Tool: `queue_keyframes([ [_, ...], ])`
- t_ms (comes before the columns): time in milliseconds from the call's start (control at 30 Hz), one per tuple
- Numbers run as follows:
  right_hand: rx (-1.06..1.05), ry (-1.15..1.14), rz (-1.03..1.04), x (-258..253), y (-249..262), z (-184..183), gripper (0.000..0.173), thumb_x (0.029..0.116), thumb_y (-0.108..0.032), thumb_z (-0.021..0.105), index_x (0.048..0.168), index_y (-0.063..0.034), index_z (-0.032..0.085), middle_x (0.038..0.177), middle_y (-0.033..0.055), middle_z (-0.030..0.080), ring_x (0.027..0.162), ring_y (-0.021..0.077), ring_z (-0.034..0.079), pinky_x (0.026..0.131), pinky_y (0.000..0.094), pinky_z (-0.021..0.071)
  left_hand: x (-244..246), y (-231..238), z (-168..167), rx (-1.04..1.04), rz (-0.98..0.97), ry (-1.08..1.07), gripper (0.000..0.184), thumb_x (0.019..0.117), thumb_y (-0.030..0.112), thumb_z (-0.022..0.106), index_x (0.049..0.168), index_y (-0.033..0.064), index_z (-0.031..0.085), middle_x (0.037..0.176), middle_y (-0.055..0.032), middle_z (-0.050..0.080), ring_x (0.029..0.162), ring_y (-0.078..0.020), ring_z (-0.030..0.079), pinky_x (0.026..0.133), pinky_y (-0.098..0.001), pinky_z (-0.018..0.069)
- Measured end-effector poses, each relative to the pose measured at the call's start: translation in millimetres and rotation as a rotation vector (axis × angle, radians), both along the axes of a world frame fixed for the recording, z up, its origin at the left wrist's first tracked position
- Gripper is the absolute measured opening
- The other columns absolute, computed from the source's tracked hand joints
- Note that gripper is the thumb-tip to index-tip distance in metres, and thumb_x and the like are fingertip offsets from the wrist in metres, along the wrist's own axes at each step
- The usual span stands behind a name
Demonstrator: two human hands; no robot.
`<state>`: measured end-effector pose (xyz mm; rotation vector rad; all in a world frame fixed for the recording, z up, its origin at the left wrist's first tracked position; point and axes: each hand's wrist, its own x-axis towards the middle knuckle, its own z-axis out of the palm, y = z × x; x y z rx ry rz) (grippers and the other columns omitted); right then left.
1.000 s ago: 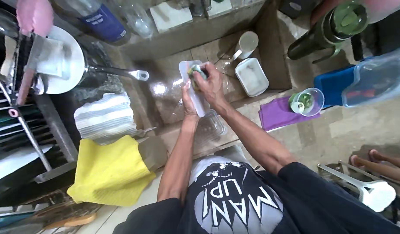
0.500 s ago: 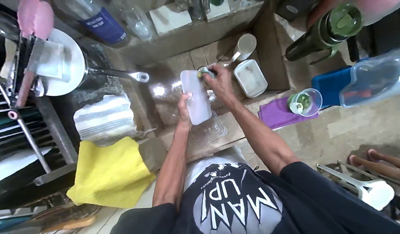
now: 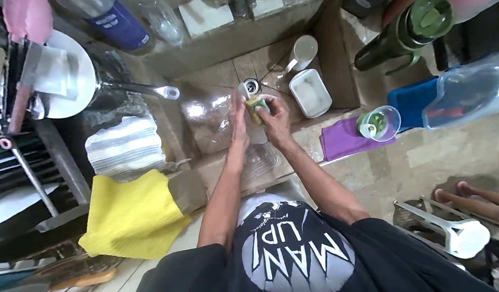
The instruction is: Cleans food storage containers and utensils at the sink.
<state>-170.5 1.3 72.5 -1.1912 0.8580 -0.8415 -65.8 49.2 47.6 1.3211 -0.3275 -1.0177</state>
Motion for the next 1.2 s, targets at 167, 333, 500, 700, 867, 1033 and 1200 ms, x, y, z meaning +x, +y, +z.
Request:
queue_keyframes([
  [167, -0.215, 0.126, 0.025, 7, 23, -5, 0.027, 0.0953, -0.009, 0.066, 0.119, 0.0036, 0.069, 0.114, 0.0159, 0.070, 0.102, 0.0202, 0.069, 0.091, 0.0368, 0.0590, -9, -10, 15, -0.072, 0.072, 0.224, 0.052, 0.1083, 0.044, 0.036, 0.148, 0.0135, 0.049, 0.120, -0.0029, 0.067, 0.106, -0.0104, 0.065, 0.092, -0.0327, 0.0568],
  [333, -0.433, 0.064, 0.296, -25, 31, -11, 0.023, 0.0934, -0.003, 0.065, 0.114, 0.0055, 0.072, 0.121, 0.0194, 0.069, 0.120, 0.0251, 0.064, 0.106, 0.0407, 0.0512, 15, -21, 6, -0.116, 0.135, 0.495, 0.053, 0.1076, 0.050, 0.025, 0.154, 0.0254, 0.035, 0.121, -0.0137, 0.065, 0.098, -0.0300, 0.069, 0.076, -0.0516, 0.0603],
  [500, -0.565, 0.138, 0.262, -9, 9, -20, 0.022, 0.0945, -0.007, 0.065, 0.111, 0.0041, 0.074, 0.117, 0.0187, 0.071, 0.113, 0.0243, 0.068, 0.100, 0.0407, 0.0548, -2, -14, 2, -0.250, 0.092, 0.577, 0.061, 0.1073, 0.057, 0.022, 0.152, 0.0205, 0.041, 0.126, -0.0090, 0.065, 0.110, -0.0215, 0.066, 0.090, -0.0446, 0.0585],
  [700, -0.808, 0.469, 0.145, 33, -42, -19, 0.021, 0.0929, -0.011, 0.067, 0.110, -0.0028, 0.077, 0.111, 0.0163, 0.072, 0.106, 0.0292, 0.068, 0.095, 0.0437, 0.0544, -7, -8, 25, -0.428, 0.065, 0.552, 0.045, 0.1070, 0.036, 0.020, 0.127, 0.0154, 0.053, 0.108, -0.0025, 0.068, 0.099, -0.0111, 0.067, 0.084, -0.0325, 0.0589],
  [867, -0.568, 0.657, 0.197, 16, -14, -5, 0.023, 0.0938, -0.022, 0.067, 0.096, -0.0010, 0.075, 0.093, 0.0151, 0.071, 0.088, 0.0273, 0.070, 0.081, 0.0466, 0.0576, 4, -5, 16, -0.362, 0.116, 0.391, 0.056, 0.1070, 0.032, 0.014, 0.157, 0.0131, 0.031, 0.131, -0.0053, 0.061, 0.113, -0.0113, 0.062, 0.095, -0.0327, 0.0547],
  [1033, -0.560, 0.616, 0.206, 41, -37, 9, 0.023, 0.0950, -0.019, 0.065, 0.106, -0.0013, 0.075, 0.103, 0.0147, 0.073, 0.098, 0.0259, 0.070, 0.090, 0.0460, 0.0554, -7, -3, 22, -0.295, 0.102, 0.440, 0.043, 0.1065, 0.031, 0.022, 0.130, 0.0161, 0.054, 0.108, -0.0010, 0.069, 0.098, -0.0093, 0.067, 0.083, -0.0306, 0.0584],
  [1200, -0.424, 0.625, 0.155, 26, -25, -3, 0.027, 0.0928, -0.018, 0.068, 0.113, -0.0010, 0.066, 0.095, 0.0131, 0.071, 0.086, 0.0238, 0.070, 0.080, 0.0454, 0.0589, 6, -2, 22, -0.364, 0.080, 0.409, 0.052, 0.1077, 0.029, 0.015, 0.151, 0.0153, 0.041, 0.120, -0.0024, 0.066, 0.104, -0.0097, 0.066, 0.087, -0.0304, 0.0580],
])
